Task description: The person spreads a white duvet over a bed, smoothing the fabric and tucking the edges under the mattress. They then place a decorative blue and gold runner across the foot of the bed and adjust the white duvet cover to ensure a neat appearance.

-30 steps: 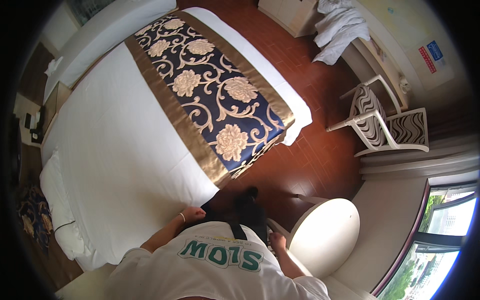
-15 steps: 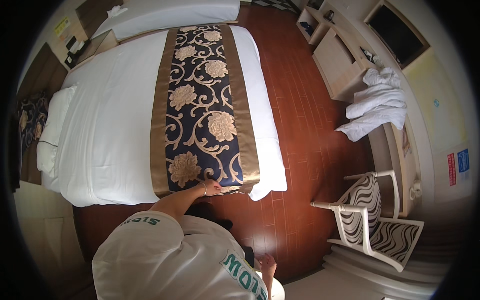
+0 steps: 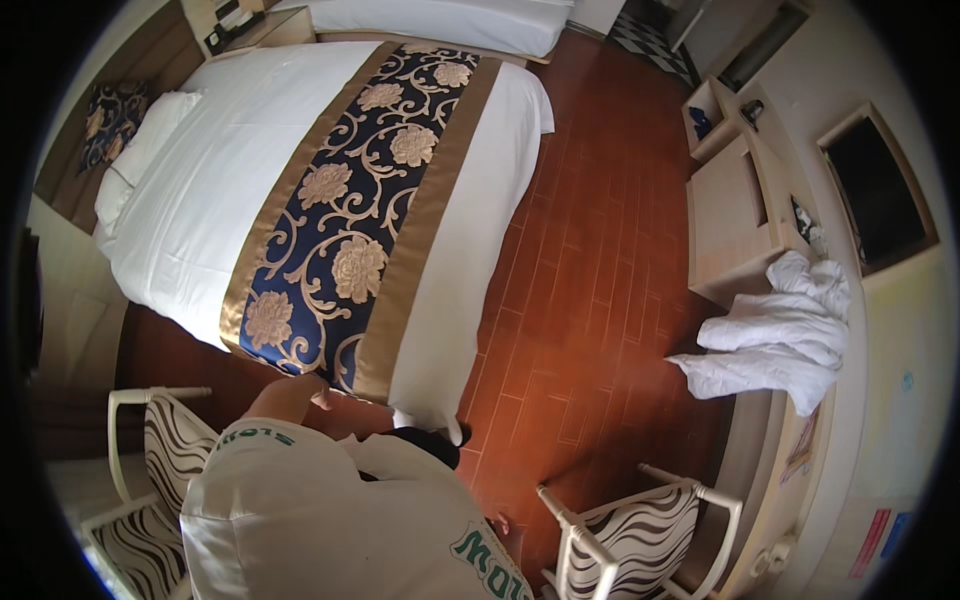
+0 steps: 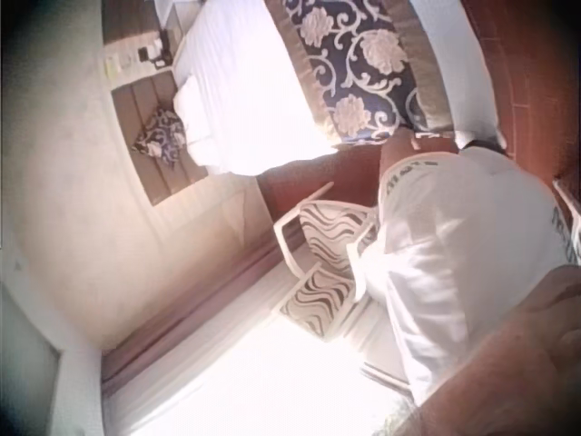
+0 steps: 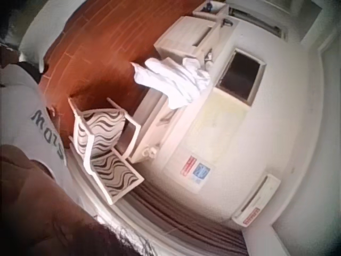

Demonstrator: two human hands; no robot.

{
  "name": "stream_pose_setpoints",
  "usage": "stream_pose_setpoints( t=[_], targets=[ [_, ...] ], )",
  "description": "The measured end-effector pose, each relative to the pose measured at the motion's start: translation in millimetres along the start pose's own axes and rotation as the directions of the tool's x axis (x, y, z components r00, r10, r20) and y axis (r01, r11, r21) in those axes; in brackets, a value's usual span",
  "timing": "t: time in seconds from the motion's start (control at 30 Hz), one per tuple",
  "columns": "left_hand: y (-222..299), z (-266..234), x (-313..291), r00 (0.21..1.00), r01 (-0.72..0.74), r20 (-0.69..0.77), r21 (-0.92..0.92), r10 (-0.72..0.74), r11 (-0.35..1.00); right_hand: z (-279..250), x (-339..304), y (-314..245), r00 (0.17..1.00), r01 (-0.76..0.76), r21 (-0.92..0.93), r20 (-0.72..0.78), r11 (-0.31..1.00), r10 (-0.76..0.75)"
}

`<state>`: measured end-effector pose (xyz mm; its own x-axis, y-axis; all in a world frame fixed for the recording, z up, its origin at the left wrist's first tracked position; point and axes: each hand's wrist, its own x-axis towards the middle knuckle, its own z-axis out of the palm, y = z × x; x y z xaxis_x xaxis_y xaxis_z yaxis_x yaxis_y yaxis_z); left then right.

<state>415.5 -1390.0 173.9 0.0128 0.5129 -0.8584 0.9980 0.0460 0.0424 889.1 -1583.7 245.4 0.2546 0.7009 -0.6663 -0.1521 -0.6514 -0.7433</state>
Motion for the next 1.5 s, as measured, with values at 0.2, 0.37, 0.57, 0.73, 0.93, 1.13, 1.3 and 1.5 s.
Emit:
stream_pose_setpoints(
  t=[0.2, 0.37, 0.57, 0.73, 0.93, 1.13, 1.3, 1.5],
  targets=[
    [185, -54, -29, 0.960, 0.002, 0.247, -0.476, 0.132, 0.879, -124, 82, -39, 0.992, -0.125, -0.104, 0.002, 0.987, 0.126],
    [319, -86, 19, 0.955, 0.018, 0.200, -0.773, 0.218, 0.634, -229, 186, -82, 0.982, -0.178, -0.163, 0.039, 0.970, 0.186],
    [377, -97, 37, 0.986, -0.164, -0.119, -0.813, 0.115, 0.559, -338, 370, -194, 0.934, -0.275, 0.021, 0.244, 0.961, 0.261],
    [385, -134, 59, 0.990, 0.127, 0.136, -0.978, 0.040, 0.168, -301, 500, -348, 0.983, 0.019, 0.020, 0.181, 1.000, -0.023],
    [398, -174, 78, 0.920, -0.161, -0.149, -0.987, -0.362, -0.002, -171, 501, -414, 0.901, 0.352, -0.638, 0.430, 0.685, -0.061],
    [450, -169, -14, 0.863, -0.359, -0.187, -0.880, -0.468, -0.310, -87, 544, -367, 0.363, 0.819, -0.441, 0.894, 0.367, 0.263],
    [520, 21, -58, 0.734, -0.219, 0.476, -0.510, -0.484, -0.832, -6, 546, -404, 0.201, 0.979, -0.102, 0.669, -0.179, 0.716],
    [614, 165, -65, 0.523, 0.077, 0.736, -0.543, -0.430, -0.836, 69, 536, -425, 0.425, 0.789, -0.491, 0.870, 0.370, 0.250]
  ],
)
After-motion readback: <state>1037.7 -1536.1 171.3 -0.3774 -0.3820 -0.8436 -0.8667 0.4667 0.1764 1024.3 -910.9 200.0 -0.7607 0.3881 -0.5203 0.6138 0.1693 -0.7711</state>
